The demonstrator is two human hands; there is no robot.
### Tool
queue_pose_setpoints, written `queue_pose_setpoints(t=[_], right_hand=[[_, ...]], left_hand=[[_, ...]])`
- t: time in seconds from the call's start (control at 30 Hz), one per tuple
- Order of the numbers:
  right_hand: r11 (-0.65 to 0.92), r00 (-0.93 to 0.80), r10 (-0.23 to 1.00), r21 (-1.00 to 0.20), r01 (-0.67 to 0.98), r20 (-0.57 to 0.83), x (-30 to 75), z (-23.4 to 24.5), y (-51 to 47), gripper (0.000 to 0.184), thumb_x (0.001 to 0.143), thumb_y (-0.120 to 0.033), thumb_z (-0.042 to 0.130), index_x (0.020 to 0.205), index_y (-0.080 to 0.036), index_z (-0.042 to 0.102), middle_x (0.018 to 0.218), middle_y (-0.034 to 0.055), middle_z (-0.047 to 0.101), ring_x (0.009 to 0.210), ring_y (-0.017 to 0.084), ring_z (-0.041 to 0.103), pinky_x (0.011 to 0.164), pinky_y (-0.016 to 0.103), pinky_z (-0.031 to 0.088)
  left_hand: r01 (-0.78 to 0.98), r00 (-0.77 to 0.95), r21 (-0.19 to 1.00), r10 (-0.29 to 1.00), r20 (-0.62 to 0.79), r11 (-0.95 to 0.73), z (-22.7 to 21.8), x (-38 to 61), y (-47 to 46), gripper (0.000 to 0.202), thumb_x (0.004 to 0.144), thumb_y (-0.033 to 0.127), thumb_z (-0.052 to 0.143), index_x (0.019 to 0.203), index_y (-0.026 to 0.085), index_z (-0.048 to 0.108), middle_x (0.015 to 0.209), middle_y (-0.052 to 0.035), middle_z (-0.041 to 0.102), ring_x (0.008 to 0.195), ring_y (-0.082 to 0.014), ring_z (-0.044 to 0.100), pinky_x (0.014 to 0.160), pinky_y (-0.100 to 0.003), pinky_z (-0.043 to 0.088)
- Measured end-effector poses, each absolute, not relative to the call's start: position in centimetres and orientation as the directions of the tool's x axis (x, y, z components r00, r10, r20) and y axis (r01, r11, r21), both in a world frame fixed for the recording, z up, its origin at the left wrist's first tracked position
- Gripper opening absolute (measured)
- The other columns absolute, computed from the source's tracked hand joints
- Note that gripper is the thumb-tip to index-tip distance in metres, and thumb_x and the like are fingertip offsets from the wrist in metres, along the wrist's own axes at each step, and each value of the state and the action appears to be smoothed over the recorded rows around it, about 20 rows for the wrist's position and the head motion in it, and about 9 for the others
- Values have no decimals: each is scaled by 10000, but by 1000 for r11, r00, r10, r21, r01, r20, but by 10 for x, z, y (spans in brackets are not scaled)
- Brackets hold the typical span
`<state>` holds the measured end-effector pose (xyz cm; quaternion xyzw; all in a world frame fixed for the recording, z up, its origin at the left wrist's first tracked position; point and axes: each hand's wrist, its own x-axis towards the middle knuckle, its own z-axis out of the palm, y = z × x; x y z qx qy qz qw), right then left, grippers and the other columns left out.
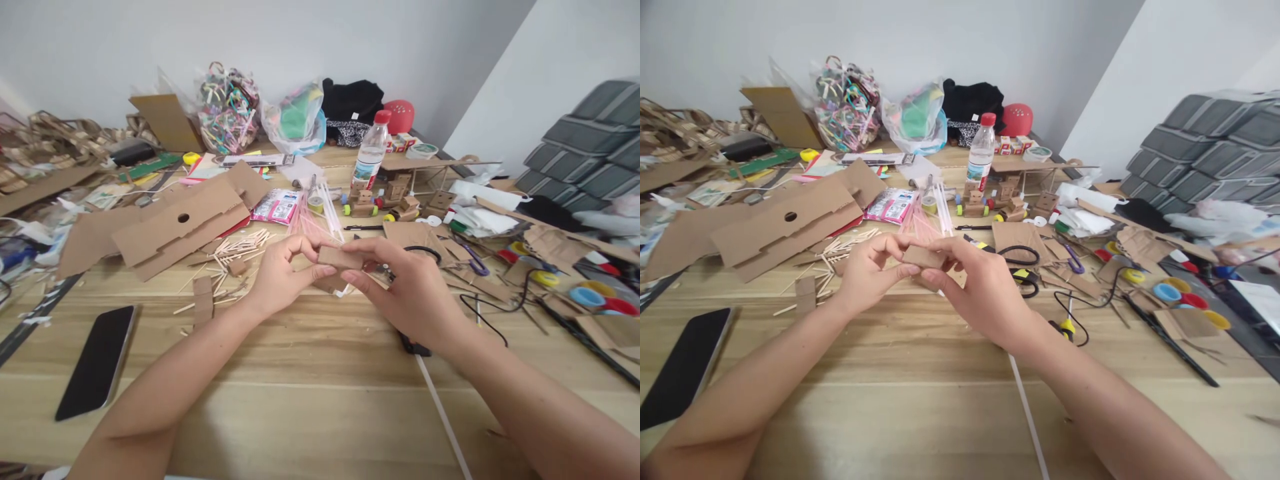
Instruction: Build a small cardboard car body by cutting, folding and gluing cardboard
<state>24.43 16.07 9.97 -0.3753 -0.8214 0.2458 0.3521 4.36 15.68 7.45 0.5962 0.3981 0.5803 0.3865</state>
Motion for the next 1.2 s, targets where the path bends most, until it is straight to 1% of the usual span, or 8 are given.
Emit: queue_pose_setpoints(t=[0.1,0.17,0.23,0.37,0.57,0.7,0.9,1.2], right_hand=[[535,-409,830,-751,387,380,240,98,160,272,918,-398,671,1126,-240,748,941,62,808,777,235,739,720,362,584],[461,-416,849,-842,280,326,238,97,162,327,911,-449,679,1139,-228,756,1041,76,817,859,253,763,748,368,612],[400,-434,856,-891,212,281,238,98,164,343,907,-487,680,1107,-226,776,1048,76,823,919,266,774,761,362,629],[334,-369,898,-917,218,239,238,93,169,316,871,-472,715,1025,-213,808,978,63,834,938,273,780,759,351,638],[255,-317,929,-951,177,190,236,84,173,335,817,-468,765,1012,-200,814,948,56,838,910,271,783,760,365,642],[276,-311,928,-941,198,206,237,85,171,329,832,-464,764,1032,-207,811,956,61,839,914,275,786,748,362,640],[332,-310,916,-914,233,254,237,87,166,293,857,-465,748,1007,-219,806,916,54,839,851,269,793,685,352,642],[292,-302,923,-946,143,240,237,83,165,463,799,-616,788,994,-197,769,920,81,837,882,283,798,766,383,643]], left_hand=[[9,-3,926,926,379,-379,76,46,155,422,627,435,921,585,219,561,895,-62,798,838,-215,714,805,-353,536],[-27,-13,937,938,348,-348,76,47,155,429,614,441,927,591,215,563,875,-53,781,808,-199,692,763,-332,535],[-46,-10,957,958,288,-288,75,47,156,432,596,440,934,600,209,569,800,-33,745,739,-175,654,700,-302,520],[-70,21,986,988,152,-150,72,47,157,422,562,417,941,613,194,586,654,20,641,630,-129,574,614,-256,480],[-147,40,988,998,51,-44,71,48,158,470,520,489,947,643,178,616,641,26,609,611,-121,559,564,-244,487],[-126,38,989,996,80,-75,72,49,157,497,529,540,940,631,181,612,625,24,601,594,-120,550,555,-247,482],[-73,-8,974,977,213,-213,72,51,155,487,618,578,896,623,201,588,603,33,567,588,-122,523,549,-243,433],[-111,-57,965,971,234,-239,67,53,155,520,587,580,925,709,205,586,653,43,603,642,-119,594,601,-220,458]])
